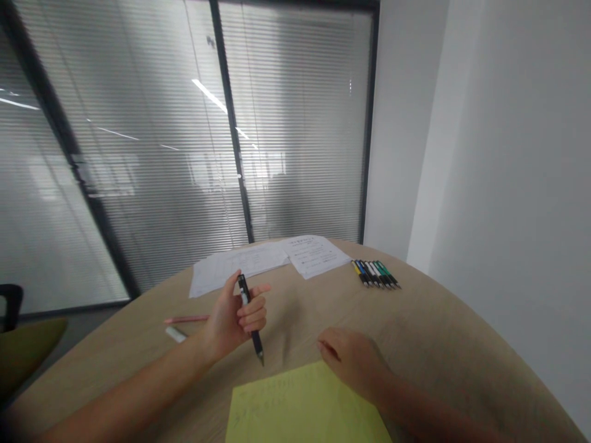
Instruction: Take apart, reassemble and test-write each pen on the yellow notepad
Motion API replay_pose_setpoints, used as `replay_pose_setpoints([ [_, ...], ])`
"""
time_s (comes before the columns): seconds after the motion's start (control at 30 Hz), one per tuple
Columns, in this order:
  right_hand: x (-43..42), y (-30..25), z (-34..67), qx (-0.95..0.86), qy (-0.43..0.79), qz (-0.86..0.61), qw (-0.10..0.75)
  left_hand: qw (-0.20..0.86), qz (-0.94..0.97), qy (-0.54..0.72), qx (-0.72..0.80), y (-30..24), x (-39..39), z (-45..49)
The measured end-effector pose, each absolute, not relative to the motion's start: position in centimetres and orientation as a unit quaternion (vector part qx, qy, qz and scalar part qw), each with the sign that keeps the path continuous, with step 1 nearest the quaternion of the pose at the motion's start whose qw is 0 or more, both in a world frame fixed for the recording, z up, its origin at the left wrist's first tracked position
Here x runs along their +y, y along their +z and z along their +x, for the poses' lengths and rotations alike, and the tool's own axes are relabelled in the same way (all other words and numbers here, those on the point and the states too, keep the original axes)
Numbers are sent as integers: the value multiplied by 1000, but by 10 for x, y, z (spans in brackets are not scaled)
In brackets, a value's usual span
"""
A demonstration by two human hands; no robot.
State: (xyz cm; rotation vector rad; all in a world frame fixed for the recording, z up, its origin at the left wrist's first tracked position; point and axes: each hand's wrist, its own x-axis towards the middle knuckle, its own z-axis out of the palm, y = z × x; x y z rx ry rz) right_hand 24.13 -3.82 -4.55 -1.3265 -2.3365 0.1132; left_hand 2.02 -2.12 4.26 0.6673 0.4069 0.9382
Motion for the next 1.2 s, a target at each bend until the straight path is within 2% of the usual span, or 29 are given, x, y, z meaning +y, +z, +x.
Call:
replay_pose_setpoints([
  [0.57,-40,-44,241,-858,25,-466,213,822,398,368,173,43,-33,24],
  [1.2,-40,-45,242,-864,20,-459,208,822,395,362,191,49,-31,22],
])
